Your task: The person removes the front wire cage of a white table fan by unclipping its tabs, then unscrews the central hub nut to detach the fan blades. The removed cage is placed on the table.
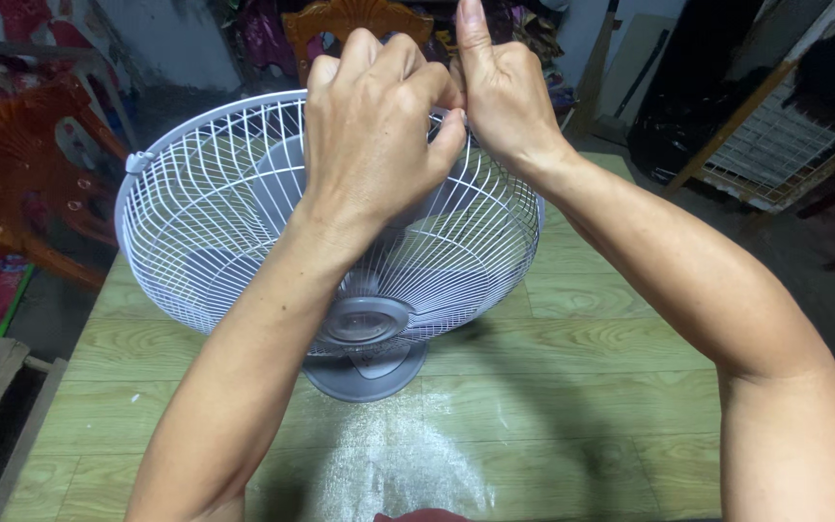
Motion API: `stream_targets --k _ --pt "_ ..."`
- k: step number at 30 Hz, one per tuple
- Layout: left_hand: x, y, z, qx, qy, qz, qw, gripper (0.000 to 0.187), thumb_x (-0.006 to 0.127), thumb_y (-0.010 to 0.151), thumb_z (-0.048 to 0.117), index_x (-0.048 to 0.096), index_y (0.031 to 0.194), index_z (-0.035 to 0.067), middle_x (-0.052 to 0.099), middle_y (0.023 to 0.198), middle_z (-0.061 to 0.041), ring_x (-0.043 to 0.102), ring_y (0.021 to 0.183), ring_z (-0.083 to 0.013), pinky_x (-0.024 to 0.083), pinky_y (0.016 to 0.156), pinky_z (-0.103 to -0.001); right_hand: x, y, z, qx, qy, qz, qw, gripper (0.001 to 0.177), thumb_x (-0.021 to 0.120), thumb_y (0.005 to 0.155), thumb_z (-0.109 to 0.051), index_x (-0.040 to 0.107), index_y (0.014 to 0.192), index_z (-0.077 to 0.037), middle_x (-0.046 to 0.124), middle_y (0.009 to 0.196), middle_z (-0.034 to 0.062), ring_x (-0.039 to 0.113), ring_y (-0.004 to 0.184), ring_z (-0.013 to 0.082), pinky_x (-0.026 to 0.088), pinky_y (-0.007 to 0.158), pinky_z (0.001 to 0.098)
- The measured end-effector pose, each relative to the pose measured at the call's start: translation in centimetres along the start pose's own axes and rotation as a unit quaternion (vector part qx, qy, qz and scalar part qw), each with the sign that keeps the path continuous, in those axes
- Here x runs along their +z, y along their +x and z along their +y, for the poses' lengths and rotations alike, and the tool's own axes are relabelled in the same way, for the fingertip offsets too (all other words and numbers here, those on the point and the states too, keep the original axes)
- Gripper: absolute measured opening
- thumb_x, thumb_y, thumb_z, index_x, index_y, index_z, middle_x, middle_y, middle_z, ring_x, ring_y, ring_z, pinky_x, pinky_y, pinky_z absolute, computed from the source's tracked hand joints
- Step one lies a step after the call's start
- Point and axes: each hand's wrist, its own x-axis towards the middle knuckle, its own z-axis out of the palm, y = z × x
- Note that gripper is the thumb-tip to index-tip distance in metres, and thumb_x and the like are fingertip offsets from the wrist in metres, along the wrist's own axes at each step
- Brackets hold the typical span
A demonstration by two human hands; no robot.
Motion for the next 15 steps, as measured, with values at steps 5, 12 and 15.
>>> stream_targets --k 5,12,15 --pt "-0.1 0.0 0.0 0.002 0.004 -0.004 1.0 0.015 0.085 0.081 0.026 0.076 0.087 0.014 0.062 0.09 -0.002 0.054 0.09 -0.0218 0.038 0.074 -0.042 -0.1 -0.1 0.1 0.0 0.005 -0.004 1.0 0.079 0.03 0.112 -0.058 0.056 0.057 -0.008 0.049 0.051 -0.0003 0.042 0.047 0.0083 0.034 0.046 0.0296" --pt "0.0 0.0 0.0 0.011 0.011 0.002 1.0 0.021 0.085 0.082 0.028 0.077 0.091 0.011 0.062 0.093 -0.002 0.055 0.093 -0.0222 0.04 0.078 -0.042 -0.1 -0.1 1.1 -0.014 0.072 -0.017 0.997 0.076 0.033 0.114 -0.058 0.057 0.062 -0.008 0.053 0.056 -0.0023 0.044 0.052 0.007 0.038 0.049 0.0276" --pt "-0.3 0.3 -0.7 -0.017 0.004 -0.027 0.999 0.011 0.084 0.084 0.025 0.078 0.087 0.016 0.062 0.086 -0.001 0.055 0.09 -0.0229 0.039 0.074 -0.043 -0.5 0.2 1.6 0.061 0.133 0.015 0.989 0.071 0.03 0.114 -0.056 0.045 0.061 -0.01 0.037 0.052 -0.0024 0.031 0.046 0.0116 0.026 0.045 0.029"
